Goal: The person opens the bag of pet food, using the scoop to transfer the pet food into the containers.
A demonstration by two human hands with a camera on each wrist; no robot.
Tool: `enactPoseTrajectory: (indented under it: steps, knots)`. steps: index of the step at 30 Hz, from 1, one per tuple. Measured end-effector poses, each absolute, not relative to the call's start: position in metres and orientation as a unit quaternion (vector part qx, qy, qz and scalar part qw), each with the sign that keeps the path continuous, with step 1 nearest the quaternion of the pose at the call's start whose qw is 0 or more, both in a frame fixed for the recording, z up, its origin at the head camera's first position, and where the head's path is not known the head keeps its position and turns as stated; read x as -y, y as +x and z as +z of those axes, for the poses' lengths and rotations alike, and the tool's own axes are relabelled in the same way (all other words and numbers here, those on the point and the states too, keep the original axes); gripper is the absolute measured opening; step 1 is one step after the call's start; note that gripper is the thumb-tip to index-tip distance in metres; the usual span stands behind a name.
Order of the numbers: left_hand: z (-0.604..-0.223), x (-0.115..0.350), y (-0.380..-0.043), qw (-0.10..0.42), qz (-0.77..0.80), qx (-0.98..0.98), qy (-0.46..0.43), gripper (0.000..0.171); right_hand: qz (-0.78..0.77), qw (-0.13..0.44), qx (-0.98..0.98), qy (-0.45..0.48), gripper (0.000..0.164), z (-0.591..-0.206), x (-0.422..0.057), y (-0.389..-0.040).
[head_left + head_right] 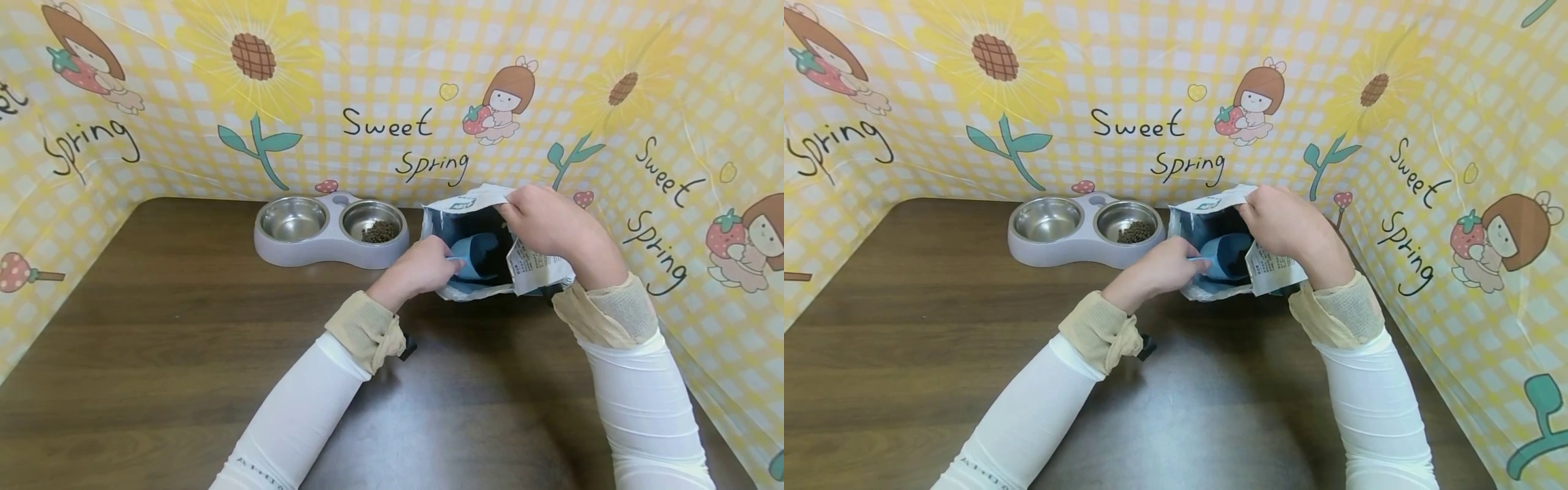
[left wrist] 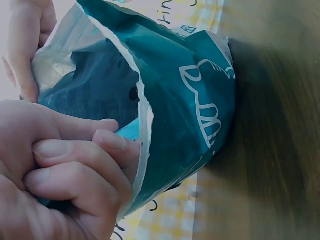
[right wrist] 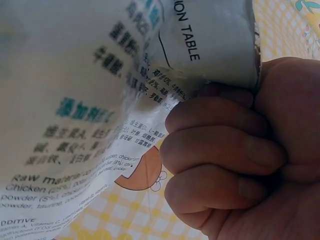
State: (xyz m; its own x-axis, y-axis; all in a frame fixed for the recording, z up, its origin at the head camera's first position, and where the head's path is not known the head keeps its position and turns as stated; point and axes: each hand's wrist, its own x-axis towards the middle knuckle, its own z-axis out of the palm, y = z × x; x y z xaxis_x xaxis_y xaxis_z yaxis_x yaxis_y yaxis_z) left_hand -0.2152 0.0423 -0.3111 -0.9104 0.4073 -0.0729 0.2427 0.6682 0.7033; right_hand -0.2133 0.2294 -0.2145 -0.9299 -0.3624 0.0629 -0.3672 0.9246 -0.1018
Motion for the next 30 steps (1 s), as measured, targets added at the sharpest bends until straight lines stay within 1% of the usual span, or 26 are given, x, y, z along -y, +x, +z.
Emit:
enactPoseTrajectory:
  steps: [4, 10, 16, 25, 30]
  knots:
    - [-0.312, -0.036, -0.217, 0.134, 0.417, -0.881, 0.180, 0.057, 0.060, 0.024, 0.980, 0.187, 0.045, -0.215, -0.230, -0.214]
    - [-0.315, -0.029, -0.224, 0.179, 0.495, -0.835, 0.162, 0.037, 0.065, 0.027, 0.980, 0.187, 0.044, -0.216, -0.231, -0.215]
    - [-0.316, -0.026, -0.227, 0.215, 0.521, -0.812, 0.154, 0.037, 0.075, 0.025, 0.979, 0.187, 0.045, -0.216, -0.231, -0.215]
    - [-0.315, -0.022, -0.227, 0.237, 0.564, -0.777, 0.147, 0.032, 0.082, 0.017, 0.980, 0.181, 0.045, -0.215, -0.232, -0.214]
    - [-0.311, -0.015, -0.227, 0.237, 0.578, -0.766, 0.154, 0.031, 0.085, 0.018, 0.980, 0.178, 0.045, -0.213, -0.233, -0.213]
